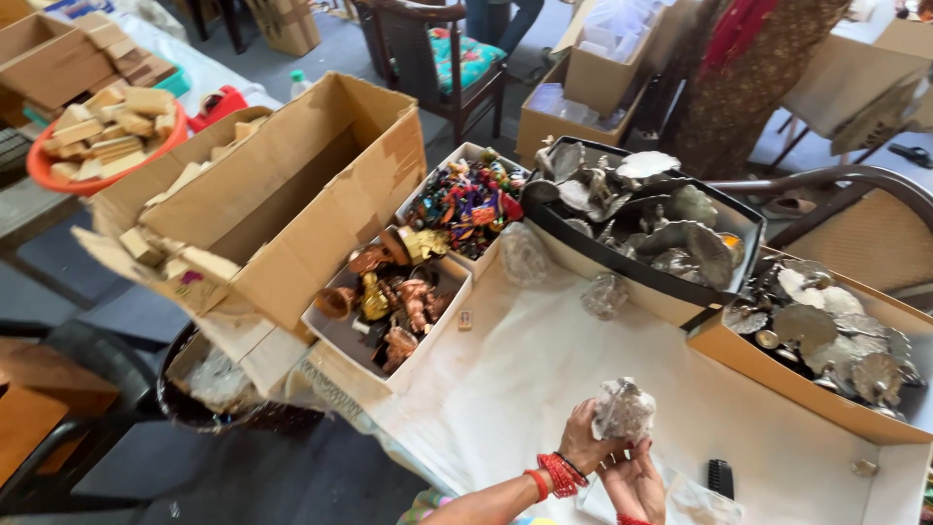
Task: The person cleans a small copper-colored figurine by first brushing it with a small black brush and then wiping it with a white cloth. The task is performed at a table covered with various decorative items and boxes.
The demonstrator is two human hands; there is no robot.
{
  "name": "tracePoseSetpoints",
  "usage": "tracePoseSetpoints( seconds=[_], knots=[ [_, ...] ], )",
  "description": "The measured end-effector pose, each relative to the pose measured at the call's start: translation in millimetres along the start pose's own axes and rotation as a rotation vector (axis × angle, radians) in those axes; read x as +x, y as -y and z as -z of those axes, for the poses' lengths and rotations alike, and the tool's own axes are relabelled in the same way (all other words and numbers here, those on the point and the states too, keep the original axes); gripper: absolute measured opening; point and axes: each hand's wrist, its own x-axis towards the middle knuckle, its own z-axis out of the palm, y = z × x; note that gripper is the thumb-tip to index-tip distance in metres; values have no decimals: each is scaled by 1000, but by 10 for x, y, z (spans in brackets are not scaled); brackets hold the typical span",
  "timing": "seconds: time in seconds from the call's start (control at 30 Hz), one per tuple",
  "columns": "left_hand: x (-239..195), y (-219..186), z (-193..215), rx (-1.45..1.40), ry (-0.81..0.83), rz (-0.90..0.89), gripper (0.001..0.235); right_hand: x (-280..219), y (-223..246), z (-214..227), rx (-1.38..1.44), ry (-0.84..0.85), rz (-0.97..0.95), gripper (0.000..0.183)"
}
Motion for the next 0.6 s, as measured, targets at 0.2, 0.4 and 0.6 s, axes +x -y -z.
tracePoseSetpoints(
  seconds=[0.2,0.4,0.6],
  knots=[
    [35,-85,46,56,-58,-109,72,-379,-79,-541,-57,13,49,42],
    [13,-342,202,3,-40,-229,65,-198,-33,-388,-49,35,104,39],
    [5,-340,107,47,-37,-168,63,-66,31,-194,-4,143,162,37]
  ],
)
